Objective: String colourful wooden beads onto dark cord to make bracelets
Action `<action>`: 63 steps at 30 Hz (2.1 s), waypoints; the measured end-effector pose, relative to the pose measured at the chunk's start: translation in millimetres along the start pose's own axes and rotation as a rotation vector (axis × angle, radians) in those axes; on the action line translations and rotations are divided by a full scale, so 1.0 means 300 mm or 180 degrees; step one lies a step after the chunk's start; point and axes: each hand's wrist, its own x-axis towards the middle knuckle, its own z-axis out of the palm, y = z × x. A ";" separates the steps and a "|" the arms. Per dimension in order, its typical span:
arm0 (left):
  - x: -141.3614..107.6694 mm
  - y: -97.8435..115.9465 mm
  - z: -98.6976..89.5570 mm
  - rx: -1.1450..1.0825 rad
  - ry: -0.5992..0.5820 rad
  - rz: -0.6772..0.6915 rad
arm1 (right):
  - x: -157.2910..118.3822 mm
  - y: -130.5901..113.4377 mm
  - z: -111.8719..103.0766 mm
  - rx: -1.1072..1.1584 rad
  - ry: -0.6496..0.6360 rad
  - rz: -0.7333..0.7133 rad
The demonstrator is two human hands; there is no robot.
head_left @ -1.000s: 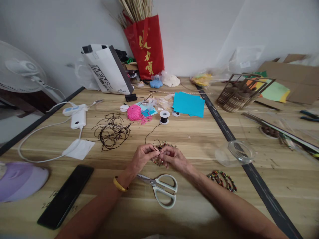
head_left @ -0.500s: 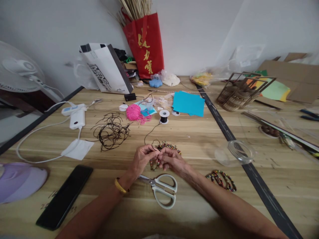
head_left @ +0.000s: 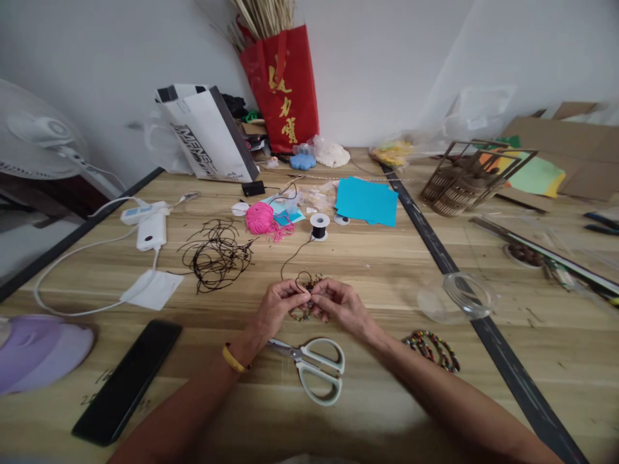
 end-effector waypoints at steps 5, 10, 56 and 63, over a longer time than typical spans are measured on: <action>0.003 -0.013 -0.010 0.0000 -0.0125 0.0032 | -0.005 -0.013 -0.012 -0.0343 -0.0105 -0.0040; 0.007 -0.019 -0.021 0.0031 -0.0309 0.0015 | -0.008 -0.011 -0.020 -0.0567 -0.0047 -0.0226; 0.029 -0.021 -0.088 0.0110 -0.0588 -0.0178 | -0.005 -0.009 -0.030 -0.1134 -0.0355 -0.0128; 0.026 -0.013 -0.077 0.0191 -0.0436 -0.0023 | 0.000 0.020 -0.030 -0.1425 -0.0166 -0.0188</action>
